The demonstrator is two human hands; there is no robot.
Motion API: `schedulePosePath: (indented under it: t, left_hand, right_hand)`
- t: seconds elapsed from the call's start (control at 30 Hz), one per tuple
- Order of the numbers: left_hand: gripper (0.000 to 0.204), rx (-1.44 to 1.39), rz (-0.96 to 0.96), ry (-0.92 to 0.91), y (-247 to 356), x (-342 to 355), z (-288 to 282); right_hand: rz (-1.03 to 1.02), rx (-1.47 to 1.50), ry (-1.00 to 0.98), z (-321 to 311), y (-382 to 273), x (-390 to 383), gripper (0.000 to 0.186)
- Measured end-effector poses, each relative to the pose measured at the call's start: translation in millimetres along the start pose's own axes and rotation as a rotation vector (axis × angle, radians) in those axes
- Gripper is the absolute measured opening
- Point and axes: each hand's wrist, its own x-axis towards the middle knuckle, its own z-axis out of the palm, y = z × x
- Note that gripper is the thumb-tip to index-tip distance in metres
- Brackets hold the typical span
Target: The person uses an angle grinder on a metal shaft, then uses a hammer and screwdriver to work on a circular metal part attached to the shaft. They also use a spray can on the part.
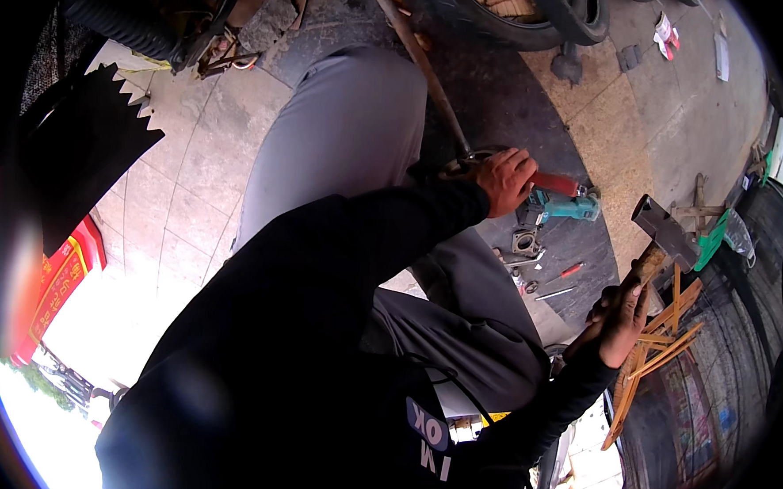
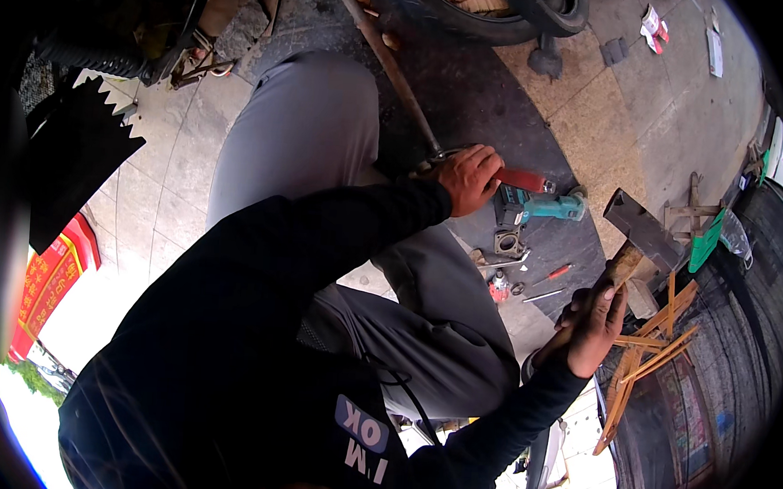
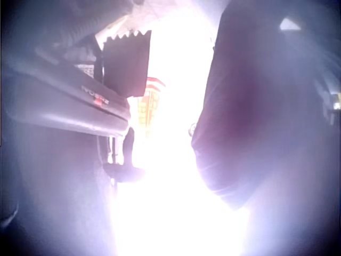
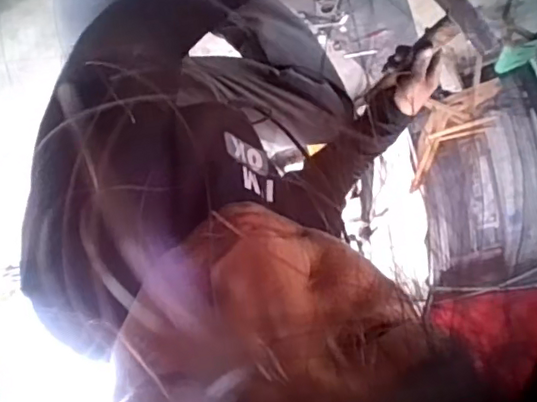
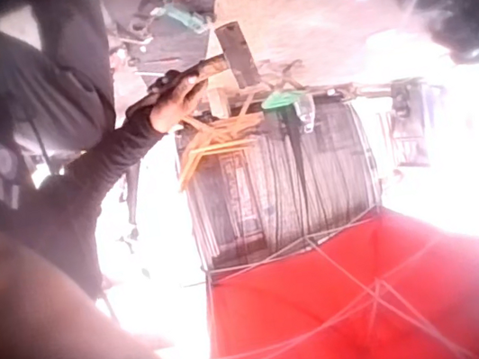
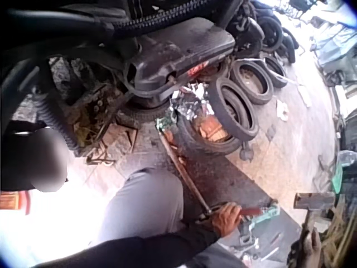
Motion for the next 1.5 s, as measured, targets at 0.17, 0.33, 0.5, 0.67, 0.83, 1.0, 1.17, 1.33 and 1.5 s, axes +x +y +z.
schedulePosePath:
  t: [0.17, 0.33, 0.5, 0.67, 0.83, 1.0, 1.17, 1.33, 1.5]
  left_hand:
    - [0.029, -0.084, 0.031, -0.038, -2.8, 6.8, -8.5]
    - [0.030, -0.132, 0.038, 0.002, -2.4, 9.0, -9.0]
    - [0.029, -0.155, 0.034, -0.012, -1.7, 10.1, -9.6]
    - [0.028, -0.173, -0.035, 0.074, -3.0, 12.6, -6.2]
    - [0.028, -0.097, -0.068, 0.078, -1.1, 12.7, -5.9]
    - [0.029, -0.104, -0.093, 0.095, 0.9, 11.5, -4.5]
    - [0.029, -0.096, -0.073, 0.135, 1.4, 13.3, -3.0]
    - [0.029, -0.111, -0.074, 0.185, 0.4, 16.9, 0.3]
    - [0.031, -0.139, -0.153, 0.185, -5.0, 14.6, 1.5]
  right_hand:
    - [0.012, -0.010, -0.026, -4.8, 12.4, 0.0, 0.041]
    - [0.013, -0.021, -0.051, -5.8, 17.3, -4.7, 0.045]
    - [0.009, 0.007, -0.070, -4.4, 14.1, -7.5, 0.049]
    - [-0.028, -0.022, -0.060, 1.6, 7.8, -12.5, 0.045]
    - [-0.071, -0.063, -0.057, 7.6, 5.1, -15.0, 0.045]
    - [-0.131, -0.119, -0.147, 24.0, 6.4, -15.7, 0.049]
    - [-0.134, -0.248, -0.235, 34.9, 3.7, -6.7, 0.047]
    - [-0.123, -0.178, -0.204, 31.5, 1.9, -9.4, 0.052]
    - [-0.163, -0.154, -0.205, 29.7, -1.3, -13.2, 0.053]
